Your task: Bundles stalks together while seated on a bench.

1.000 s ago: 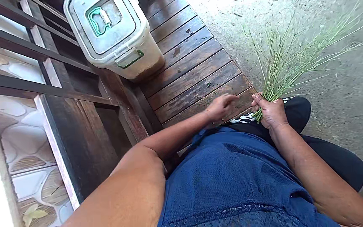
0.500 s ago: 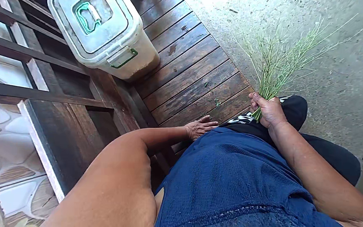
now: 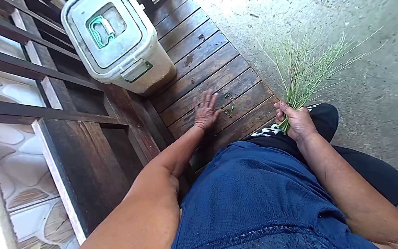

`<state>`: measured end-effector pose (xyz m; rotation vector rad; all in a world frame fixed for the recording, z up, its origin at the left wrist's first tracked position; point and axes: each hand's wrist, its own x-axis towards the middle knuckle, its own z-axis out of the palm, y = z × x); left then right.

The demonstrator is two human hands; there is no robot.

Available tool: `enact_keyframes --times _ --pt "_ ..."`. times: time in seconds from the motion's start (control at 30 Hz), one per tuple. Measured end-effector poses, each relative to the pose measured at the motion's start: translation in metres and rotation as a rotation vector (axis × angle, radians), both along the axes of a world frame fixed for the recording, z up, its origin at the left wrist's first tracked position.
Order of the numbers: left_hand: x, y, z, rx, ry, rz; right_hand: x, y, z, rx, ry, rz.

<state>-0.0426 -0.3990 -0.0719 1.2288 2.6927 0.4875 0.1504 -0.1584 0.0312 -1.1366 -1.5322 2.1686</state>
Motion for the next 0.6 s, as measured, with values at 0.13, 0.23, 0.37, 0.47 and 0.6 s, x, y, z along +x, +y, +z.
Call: enact_keyframes --times 0.13,0.23,0.37,0.47,0.6 --pt "-0.006 -0.034 -0.022 -0.198 -0.028 0.433 -0.003 0.0 -0.002 -0.007 0.016 0.014" --pt "-0.005 -0.013 -0.022 -0.215 -0.052 0.374 -0.004 -0.001 -0.002 -0.027 0.017 0.014" --pt "-0.018 0.053 -0.019 -0.148 -0.057 0.104 -0.009 -0.003 -0.003 -0.03 -0.013 0.026" --pt "-0.018 0.098 -0.016 -0.114 -0.054 -0.063 -0.01 -0.001 -0.002 -0.023 -0.02 0.023" --pt "0.002 0.125 -0.018 -0.083 -0.061 -0.287 -0.009 0.0 -0.003 -0.035 -0.013 0.015"
